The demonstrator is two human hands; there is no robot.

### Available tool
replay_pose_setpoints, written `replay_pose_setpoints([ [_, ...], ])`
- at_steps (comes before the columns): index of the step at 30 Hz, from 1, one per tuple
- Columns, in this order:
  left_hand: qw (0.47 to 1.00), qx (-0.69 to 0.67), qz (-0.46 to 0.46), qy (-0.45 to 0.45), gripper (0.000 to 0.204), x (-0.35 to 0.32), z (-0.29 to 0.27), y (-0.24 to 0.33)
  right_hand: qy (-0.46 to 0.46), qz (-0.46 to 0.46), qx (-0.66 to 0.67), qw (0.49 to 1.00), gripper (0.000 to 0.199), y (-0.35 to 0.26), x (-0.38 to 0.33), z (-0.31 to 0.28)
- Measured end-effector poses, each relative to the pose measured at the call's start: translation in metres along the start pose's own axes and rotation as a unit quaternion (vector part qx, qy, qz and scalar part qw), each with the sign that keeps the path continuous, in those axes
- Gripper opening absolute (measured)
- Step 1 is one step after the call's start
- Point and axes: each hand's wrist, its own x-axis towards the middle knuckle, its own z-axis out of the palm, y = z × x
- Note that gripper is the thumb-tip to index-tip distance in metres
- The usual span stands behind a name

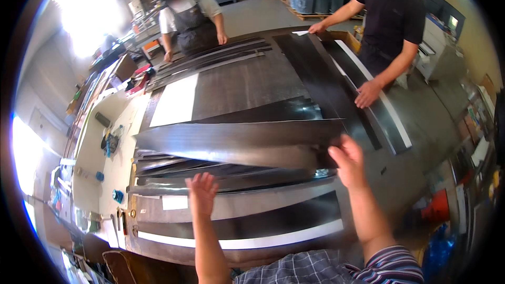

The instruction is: The person places white plastic strips along the edges of a large dark panel on a workbench. They repeatedly pick up strips, align them, and press them into place while two coworkers work on the same panel from the opposite side.

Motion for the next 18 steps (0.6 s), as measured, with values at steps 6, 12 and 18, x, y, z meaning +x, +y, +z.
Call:
replay_pose_setpoints([
  [6, 0.952, -0.299, 0.062, -0.020, 0.058, 0.018, -0.176, 0.052, 0.115, 0.204, 0.105, 0.967, 0.025, -0.007, -0.109, -0.109],
  [12, 0.965, -0.212, 0.112, 0.104, 0.062, -0.083, -0.138, 0.051, 0.243, 0.391, -0.015, 0.887, 0.018, 0.024, -0.192, -0.142],
  [18, 0.927, -0.010, -0.033, 0.374, 0.024, -0.097, -0.294, 0.021, 0.085, 0.444, -0.006, 0.892, 0.007, 0.061, -0.206, -0.166],
])
